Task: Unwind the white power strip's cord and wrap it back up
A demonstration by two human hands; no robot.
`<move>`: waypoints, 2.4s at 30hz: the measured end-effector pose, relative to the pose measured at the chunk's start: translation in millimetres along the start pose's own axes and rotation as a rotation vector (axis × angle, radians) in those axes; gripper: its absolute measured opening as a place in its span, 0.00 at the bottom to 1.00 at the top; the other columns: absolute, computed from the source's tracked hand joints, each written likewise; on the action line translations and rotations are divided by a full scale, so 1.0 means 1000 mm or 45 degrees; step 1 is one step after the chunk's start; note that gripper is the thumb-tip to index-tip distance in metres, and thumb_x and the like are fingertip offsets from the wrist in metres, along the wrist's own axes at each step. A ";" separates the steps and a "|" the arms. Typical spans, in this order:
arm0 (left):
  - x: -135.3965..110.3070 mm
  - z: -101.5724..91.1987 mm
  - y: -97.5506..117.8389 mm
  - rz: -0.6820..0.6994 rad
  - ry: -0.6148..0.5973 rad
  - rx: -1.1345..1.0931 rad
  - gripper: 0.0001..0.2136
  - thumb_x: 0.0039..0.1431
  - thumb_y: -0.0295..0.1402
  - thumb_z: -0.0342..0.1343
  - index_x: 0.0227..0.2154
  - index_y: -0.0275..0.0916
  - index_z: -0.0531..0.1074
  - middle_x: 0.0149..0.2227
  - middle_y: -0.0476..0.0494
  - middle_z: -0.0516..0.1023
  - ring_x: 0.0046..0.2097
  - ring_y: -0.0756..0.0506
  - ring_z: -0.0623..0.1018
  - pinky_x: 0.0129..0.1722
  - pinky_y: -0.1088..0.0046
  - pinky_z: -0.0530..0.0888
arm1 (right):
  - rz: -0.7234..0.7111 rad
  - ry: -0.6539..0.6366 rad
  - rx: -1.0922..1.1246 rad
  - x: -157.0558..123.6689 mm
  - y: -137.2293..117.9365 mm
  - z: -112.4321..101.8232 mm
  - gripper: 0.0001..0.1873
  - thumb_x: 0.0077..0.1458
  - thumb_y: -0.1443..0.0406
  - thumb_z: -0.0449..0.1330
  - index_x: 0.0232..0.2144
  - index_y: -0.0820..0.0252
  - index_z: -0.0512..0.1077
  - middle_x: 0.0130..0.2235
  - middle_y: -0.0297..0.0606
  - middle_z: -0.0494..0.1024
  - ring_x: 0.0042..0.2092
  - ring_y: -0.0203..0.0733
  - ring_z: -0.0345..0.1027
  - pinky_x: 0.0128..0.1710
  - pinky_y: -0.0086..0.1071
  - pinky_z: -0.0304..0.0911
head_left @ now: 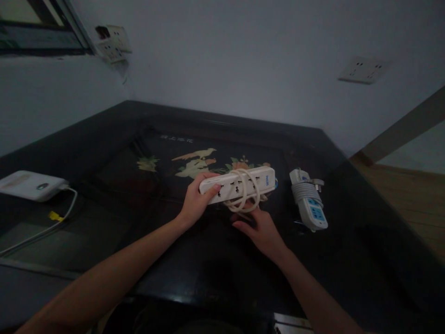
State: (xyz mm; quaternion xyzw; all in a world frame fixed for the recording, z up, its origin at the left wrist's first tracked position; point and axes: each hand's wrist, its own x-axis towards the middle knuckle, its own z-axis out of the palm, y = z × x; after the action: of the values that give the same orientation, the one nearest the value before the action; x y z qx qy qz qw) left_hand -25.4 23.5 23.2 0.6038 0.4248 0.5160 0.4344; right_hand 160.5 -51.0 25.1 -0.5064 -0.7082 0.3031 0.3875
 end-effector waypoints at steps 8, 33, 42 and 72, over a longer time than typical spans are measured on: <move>0.010 -0.007 -0.002 0.047 0.054 0.204 0.12 0.52 0.39 0.59 0.37 0.38 0.73 0.33 0.47 0.77 0.33 0.49 0.73 0.32 0.74 0.70 | 0.215 0.331 0.184 0.004 -0.013 -0.025 0.07 0.49 0.61 0.63 0.29 0.60 0.77 0.31 0.37 0.81 0.33 0.41 0.74 0.32 0.33 0.69; 0.051 -0.055 0.001 -0.201 -0.081 -0.478 0.15 0.47 0.46 0.57 0.32 0.40 0.73 0.28 0.42 0.76 0.29 0.45 0.75 0.24 0.71 0.72 | 0.350 1.239 0.663 0.005 0.034 -0.102 0.16 0.46 0.57 0.66 0.19 0.59 0.67 0.15 0.22 0.52 0.17 0.27 0.44 0.15 0.25 0.42; 0.026 -0.021 0.012 -0.135 0.109 -0.446 0.13 0.50 0.43 0.60 0.34 0.41 0.71 0.30 0.47 0.75 0.28 0.50 0.73 0.23 0.77 0.69 | 0.231 0.531 -0.211 0.011 0.021 -0.053 0.12 0.57 0.61 0.54 0.38 0.61 0.75 0.34 0.41 0.76 0.37 0.43 0.70 0.34 0.35 0.65; 0.011 -0.017 0.023 0.284 0.184 0.296 0.10 0.54 0.37 0.58 0.38 0.40 0.73 0.39 0.45 0.77 0.39 0.46 0.75 0.38 0.71 0.71 | -0.137 0.305 -0.328 -0.003 -0.026 -0.003 0.08 0.53 0.61 0.61 0.27 0.58 0.68 0.32 0.37 0.67 0.36 0.42 0.63 0.35 0.36 0.61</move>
State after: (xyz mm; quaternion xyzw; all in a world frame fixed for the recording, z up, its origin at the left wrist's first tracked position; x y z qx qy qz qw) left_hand -39.1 29.6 49.7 0.6548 0.4421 0.5505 0.2698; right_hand 150.9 -61.5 46.9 -0.5457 -0.7160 0.1263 0.4167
